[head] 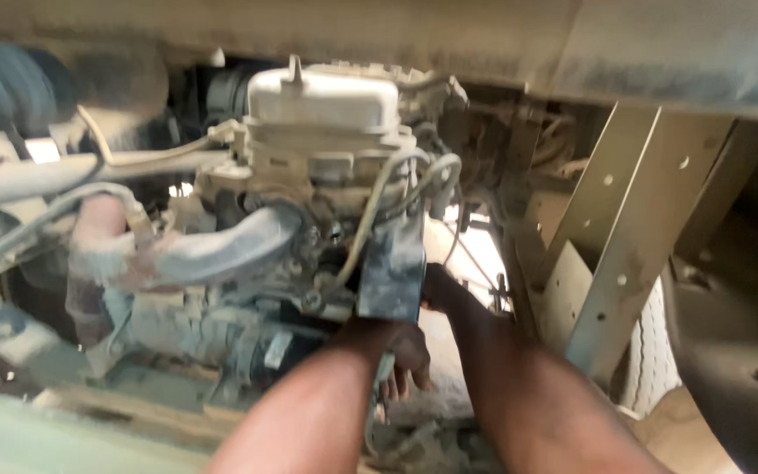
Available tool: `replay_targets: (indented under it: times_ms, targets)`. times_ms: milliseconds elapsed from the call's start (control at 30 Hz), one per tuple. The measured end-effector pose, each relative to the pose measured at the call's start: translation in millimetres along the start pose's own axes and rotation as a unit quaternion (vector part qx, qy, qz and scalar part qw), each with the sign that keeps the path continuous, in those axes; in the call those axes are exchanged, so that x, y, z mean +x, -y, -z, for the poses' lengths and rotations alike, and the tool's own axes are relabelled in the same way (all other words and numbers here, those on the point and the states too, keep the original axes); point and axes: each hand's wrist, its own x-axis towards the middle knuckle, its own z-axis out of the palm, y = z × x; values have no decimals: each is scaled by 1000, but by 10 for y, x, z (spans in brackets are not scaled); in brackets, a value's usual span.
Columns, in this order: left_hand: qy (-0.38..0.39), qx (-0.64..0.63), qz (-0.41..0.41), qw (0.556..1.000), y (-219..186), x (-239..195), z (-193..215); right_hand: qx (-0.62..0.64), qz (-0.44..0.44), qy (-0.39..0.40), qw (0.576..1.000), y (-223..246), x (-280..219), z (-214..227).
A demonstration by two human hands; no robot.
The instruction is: The person works underneath a vehicle, reaching into the engine bay to manipulate components near the brake booster. The hands repeatedly adjust and pull at hoses and parts within the confined space.
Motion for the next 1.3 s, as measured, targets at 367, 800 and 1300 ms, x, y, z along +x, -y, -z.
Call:
replay_targets:
  times_ms: [367,800,1300]
  targets:
    - [20,-13,-11,1000,-27,136,-183,-172,-93,60,979,53,-746,86]
    - [40,-31,-12,999,5,187,-349,-118,-95,83,985,185,-1353,29]
    - [39,-40,-15,998,-12,179,-313,-141,-56,138,979,499,-1162,203]
